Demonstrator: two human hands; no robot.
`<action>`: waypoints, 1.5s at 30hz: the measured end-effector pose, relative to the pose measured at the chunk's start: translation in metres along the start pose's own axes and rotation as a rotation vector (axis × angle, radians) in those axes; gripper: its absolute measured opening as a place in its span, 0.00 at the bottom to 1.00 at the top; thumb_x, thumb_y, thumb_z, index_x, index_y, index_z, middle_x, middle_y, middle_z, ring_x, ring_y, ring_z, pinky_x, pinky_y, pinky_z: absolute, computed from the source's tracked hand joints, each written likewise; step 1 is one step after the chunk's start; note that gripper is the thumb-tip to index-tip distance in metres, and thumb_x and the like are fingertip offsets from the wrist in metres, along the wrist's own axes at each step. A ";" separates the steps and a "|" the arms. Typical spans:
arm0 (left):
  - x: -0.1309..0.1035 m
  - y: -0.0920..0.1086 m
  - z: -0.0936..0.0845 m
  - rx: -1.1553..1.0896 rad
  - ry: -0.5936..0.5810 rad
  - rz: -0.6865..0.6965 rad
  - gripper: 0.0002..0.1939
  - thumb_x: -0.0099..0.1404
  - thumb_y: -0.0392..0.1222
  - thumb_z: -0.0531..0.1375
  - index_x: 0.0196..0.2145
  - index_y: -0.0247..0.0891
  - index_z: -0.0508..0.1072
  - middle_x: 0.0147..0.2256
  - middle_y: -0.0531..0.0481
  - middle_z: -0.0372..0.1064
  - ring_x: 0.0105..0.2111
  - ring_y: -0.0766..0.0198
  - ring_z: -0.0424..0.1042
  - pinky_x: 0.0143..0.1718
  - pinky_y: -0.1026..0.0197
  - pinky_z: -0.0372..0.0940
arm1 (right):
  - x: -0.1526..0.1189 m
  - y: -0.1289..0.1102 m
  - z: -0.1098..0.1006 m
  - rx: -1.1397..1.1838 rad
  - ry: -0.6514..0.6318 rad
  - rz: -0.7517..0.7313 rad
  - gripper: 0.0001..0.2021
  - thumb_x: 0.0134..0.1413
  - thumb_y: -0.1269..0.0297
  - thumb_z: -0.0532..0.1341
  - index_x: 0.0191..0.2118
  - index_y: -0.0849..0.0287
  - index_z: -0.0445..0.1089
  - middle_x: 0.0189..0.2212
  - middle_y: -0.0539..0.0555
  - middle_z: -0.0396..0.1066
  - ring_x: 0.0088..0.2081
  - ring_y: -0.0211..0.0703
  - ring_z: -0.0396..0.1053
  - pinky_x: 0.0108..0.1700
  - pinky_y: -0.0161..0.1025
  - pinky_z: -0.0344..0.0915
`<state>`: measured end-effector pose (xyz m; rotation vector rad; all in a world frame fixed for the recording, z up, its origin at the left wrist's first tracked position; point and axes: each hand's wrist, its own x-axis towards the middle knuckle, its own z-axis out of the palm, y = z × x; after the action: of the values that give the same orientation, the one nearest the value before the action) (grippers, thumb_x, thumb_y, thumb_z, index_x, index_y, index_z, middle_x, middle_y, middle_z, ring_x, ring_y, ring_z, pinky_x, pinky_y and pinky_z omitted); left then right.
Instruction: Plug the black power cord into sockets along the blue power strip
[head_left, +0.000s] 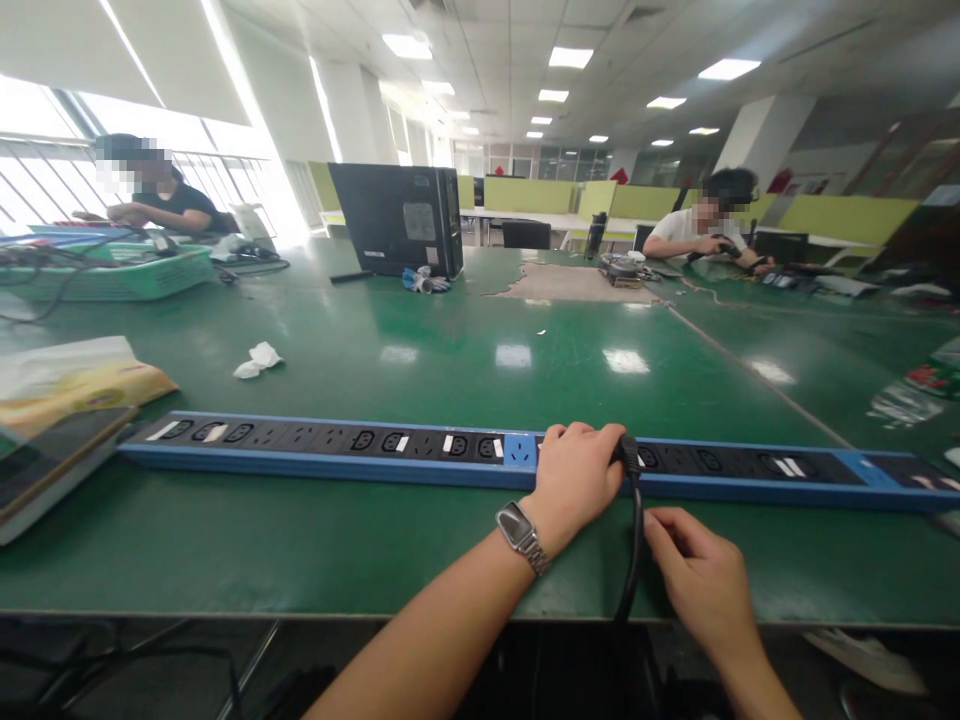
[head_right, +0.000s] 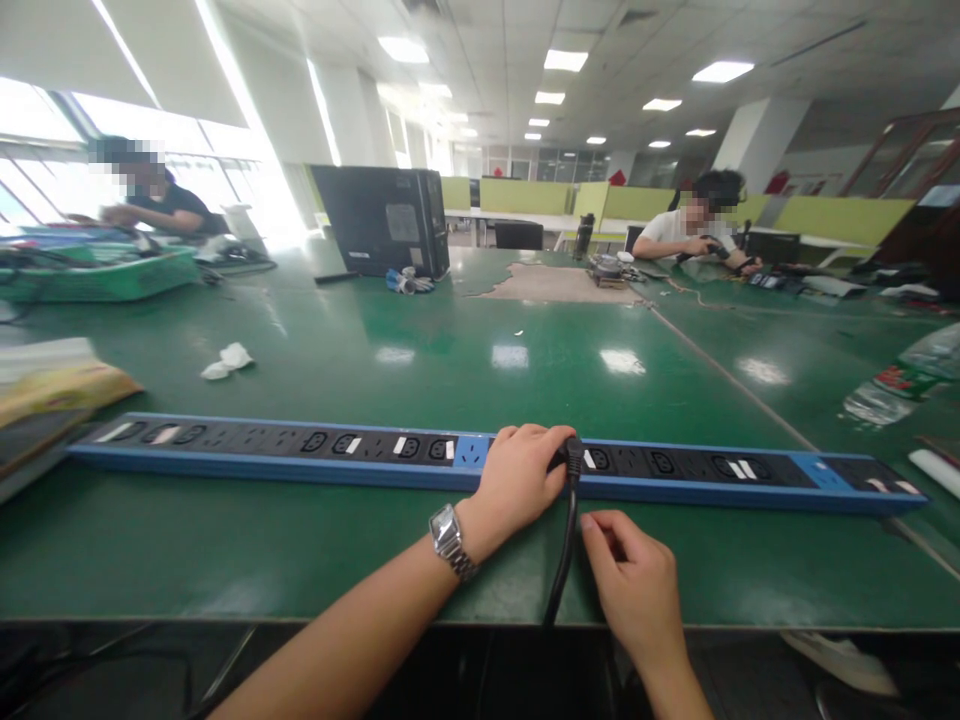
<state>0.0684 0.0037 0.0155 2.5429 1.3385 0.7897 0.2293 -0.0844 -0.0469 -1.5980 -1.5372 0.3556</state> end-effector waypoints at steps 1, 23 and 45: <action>0.001 0.000 0.001 0.013 0.001 -0.013 0.15 0.68 0.44 0.57 0.52 0.44 0.70 0.43 0.48 0.76 0.45 0.53 0.73 0.47 0.51 0.63 | 0.000 0.000 0.000 0.005 -0.001 0.006 0.18 0.60 0.50 0.58 0.32 0.59 0.76 0.22 0.49 0.72 0.24 0.36 0.67 0.28 0.30 0.62; 0.005 -0.015 -0.002 -0.315 -0.006 -0.090 0.16 0.63 0.39 0.60 0.49 0.45 0.75 0.43 0.51 0.79 0.43 0.58 0.76 0.46 0.59 0.69 | -0.001 0.003 0.000 -0.075 -0.005 -0.031 0.18 0.60 0.50 0.57 0.32 0.58 0.77 0.23 0.50 0.74 0.26 0.38 0.70 0.30 0.31 0.63; -0.005 -0.007 0.005 -0.014 -0.002 0.076 0.19 0.65 0.45 0.61 0.53 0.42 0.70 0.48 0.48 0.75 0.50 0.52 0.70 0.52 0.48 0.63 | 0.000 0.000 0.001 -0.041 -0.001 -0.047 0.19 0.59 0.48 0.57 0.33 0.58 0.78 0.22 0.51 0.74 0.22 0.37 0.69 0.26 0.29 0.64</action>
<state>0.0639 0.0044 0.0071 2.5969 1.2376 0.8063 0.2288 -0.0837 -0.0474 -1.5904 -1.5899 0.3004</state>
